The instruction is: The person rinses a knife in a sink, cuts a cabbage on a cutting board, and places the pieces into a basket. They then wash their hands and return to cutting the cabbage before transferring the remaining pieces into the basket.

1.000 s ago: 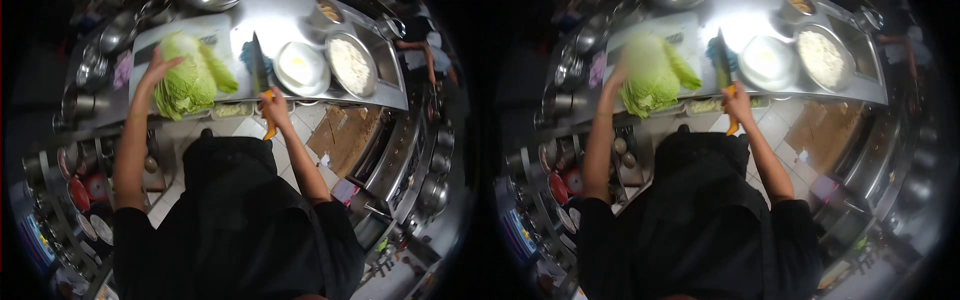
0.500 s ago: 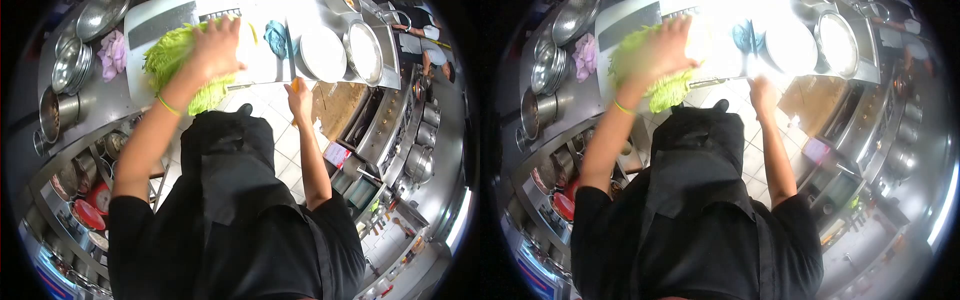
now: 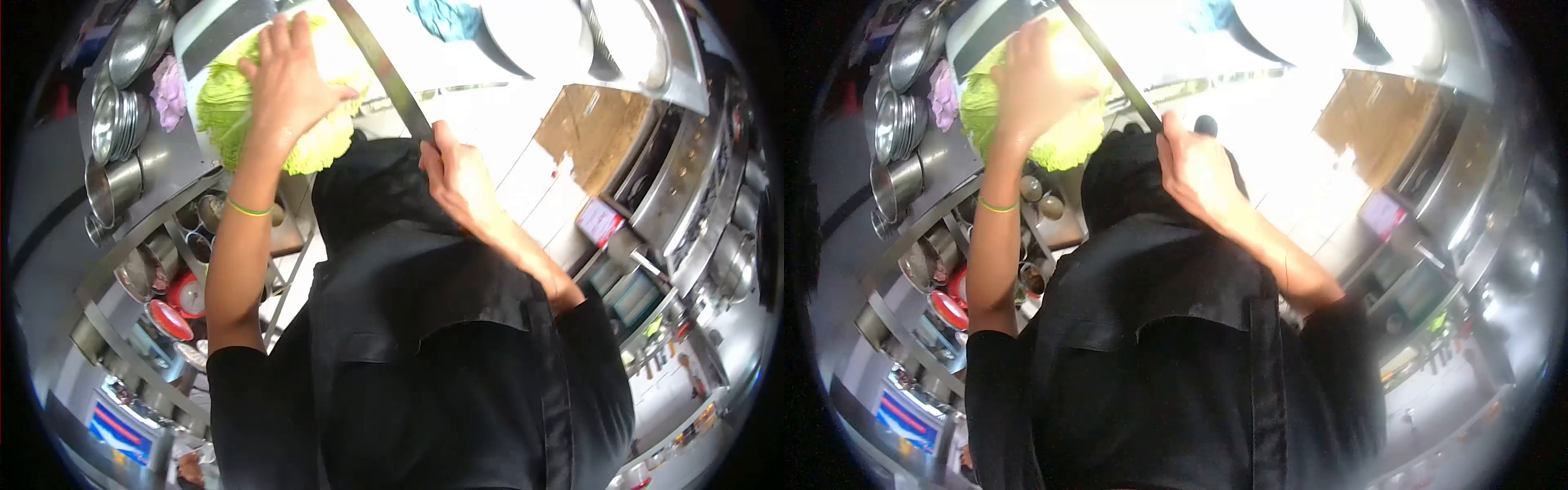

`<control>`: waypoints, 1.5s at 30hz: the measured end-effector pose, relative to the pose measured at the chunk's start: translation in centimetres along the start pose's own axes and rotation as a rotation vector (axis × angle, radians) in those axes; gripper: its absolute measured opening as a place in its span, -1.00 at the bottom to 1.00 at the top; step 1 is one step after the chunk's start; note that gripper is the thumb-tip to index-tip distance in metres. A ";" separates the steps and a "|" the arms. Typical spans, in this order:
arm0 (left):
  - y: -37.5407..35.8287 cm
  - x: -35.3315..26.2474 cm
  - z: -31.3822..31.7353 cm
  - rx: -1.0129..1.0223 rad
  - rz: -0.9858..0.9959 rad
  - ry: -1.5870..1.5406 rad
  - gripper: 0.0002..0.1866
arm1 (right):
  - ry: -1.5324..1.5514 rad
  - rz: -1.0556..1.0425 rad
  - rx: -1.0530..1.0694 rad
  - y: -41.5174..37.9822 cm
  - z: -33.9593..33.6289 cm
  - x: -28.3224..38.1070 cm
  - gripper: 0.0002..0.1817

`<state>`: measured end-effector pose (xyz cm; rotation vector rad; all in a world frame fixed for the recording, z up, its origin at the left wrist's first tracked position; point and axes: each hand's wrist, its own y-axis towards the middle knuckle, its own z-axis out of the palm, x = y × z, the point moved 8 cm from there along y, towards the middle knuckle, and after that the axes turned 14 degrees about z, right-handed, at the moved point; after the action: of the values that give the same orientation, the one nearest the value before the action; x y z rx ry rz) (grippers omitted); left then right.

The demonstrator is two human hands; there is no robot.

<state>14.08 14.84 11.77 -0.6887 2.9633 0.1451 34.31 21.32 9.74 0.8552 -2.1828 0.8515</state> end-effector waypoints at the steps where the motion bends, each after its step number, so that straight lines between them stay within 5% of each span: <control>1: 0.1 -0.3 -0.2 0.034 0.032 0.036 0.00 | 0.005 0.082 0.036 0.0 0.0 -0.8 -0.90; 7: 1.1 -1.3 -0.9 0.091 0.051 -0.019 0.08 | -0.133 -0.009 -0.034 -1.2 0.3 -0.3 -0.82; 12: 1.6 -1.0 -1.1 0.227 0.042 0.018 0.07 | -0.256 0.218 -0.006 -3.0 1.5 0.7 -0.67; 15: 1.7 -1.0 -1.1 0.110 0.191 0.014 0.03 | -0.275 0.307 0.020 -3.9 1.5 0.4 -0.71; 20: 2.1 -1.4 -1.4 -0.019 0.318 0.039 -0.05 | -0.231 0.151 -0.048 0.5 0.8 2.8 -0.77; 24: 3.6 0.0 -0.8 0.082 0.193 -0.057 -0.05 | -0.230 0.014 -0.128 5.5 1.3 4.1 -0.69; 30: 4.0 -0.2 -0.9 0.083 0.225 -0.066 -0.09 | -0.279 0.226 0.065 2.9 -0.1 4.0 -0.66; 32: 3.7 -1.2 -0.8 0.142 0.180 0.031 -0.12 | -0.192 -0.094 -0.003 7.4 2.9 2.7 -0.72; 33: 3.1 -2.1 -0.9 0.034 0.255 0.035 -0.15 | -0.206 -0.030 0.044 8.1 3.6 2.4 -0.72; 42: 2.0 -2.6 -3.0 0.020 0.116 0.093 -0.07 | -0.061 0.110 -0.041 6.5 -4.8 -5.5 -0.74; 44: 2.3 -3.5 -3.0 0.092 0.066 0.174 -0.02 | -0.079 -0.092 -0.358 3.9 -9.2 -4.9 -0.73; 45: 3.2 -4.4 -3.0 0.050 0.110 0.145 -0.01 | -0.078 -0.108 -0.346 3.1 -10.7 -4.7 -0.73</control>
<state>16.40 19.28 15.52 -0.5533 3.1324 0.0298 38.10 32.67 11.57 0.8324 -2.2396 0.3762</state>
